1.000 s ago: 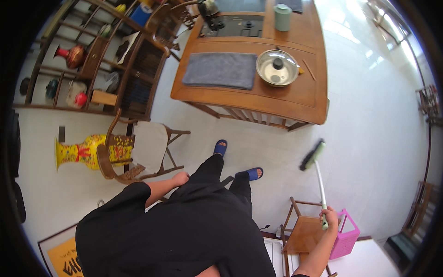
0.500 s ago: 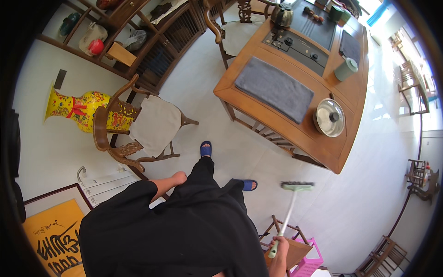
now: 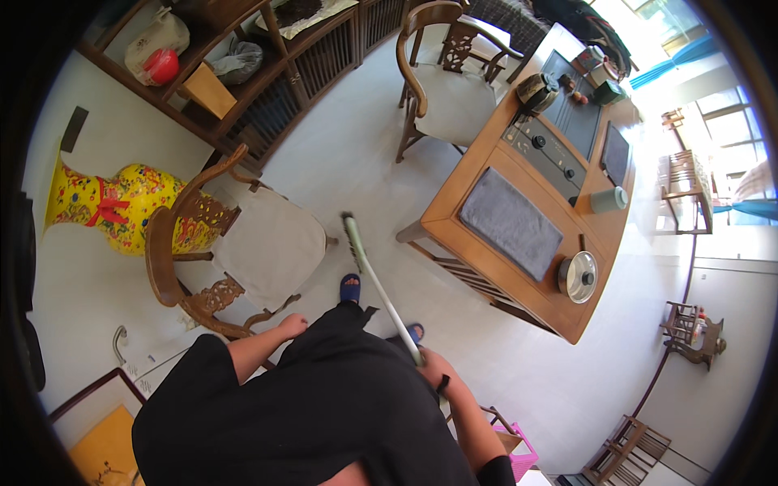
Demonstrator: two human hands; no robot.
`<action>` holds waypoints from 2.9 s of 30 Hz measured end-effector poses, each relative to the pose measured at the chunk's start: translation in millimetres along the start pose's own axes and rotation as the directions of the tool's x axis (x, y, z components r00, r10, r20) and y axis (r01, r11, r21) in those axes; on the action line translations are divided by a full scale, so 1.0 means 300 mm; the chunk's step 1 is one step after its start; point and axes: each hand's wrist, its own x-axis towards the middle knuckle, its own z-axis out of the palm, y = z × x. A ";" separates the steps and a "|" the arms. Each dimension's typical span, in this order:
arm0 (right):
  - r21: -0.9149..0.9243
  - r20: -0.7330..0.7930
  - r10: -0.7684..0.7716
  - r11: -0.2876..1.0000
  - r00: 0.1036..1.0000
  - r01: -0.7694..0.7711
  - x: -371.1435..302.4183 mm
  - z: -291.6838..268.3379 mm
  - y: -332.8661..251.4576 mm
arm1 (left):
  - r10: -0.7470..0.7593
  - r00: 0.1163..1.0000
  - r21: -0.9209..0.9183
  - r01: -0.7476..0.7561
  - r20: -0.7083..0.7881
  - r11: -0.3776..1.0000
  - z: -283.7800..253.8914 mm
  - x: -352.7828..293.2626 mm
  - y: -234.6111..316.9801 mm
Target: The person sweeps a tiled floor with a long-handled broom, moving around furniture such as chairs, a table, and a pink stool. They reposition a wooden chair to sweep underneath it and continue sweeping different areas of the room.
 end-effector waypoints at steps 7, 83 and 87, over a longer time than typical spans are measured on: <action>-0.392 0.016 -0.197 0.901 0.980 0.187 0.448 -0.046 -0.367 | -0.127 0.981 -0.320 0.075 -0.145 0.944 -0.026 -0.092 -0.122; -0.601 -0.167 -0.207 0.796 0.964 0.067 2.437 -1.996 -2.033 | -0.466 0.878 -0.722 0.389 0.103 0.573 -1.110 0.560 0.262; -0.308 -0.125 -0.083 0.950 0.989 0.041 2.229 -1.910 -2.006 | -0.458 0.885 -0.723 0.369 0.082 0.584 -1.165 0.621 0.302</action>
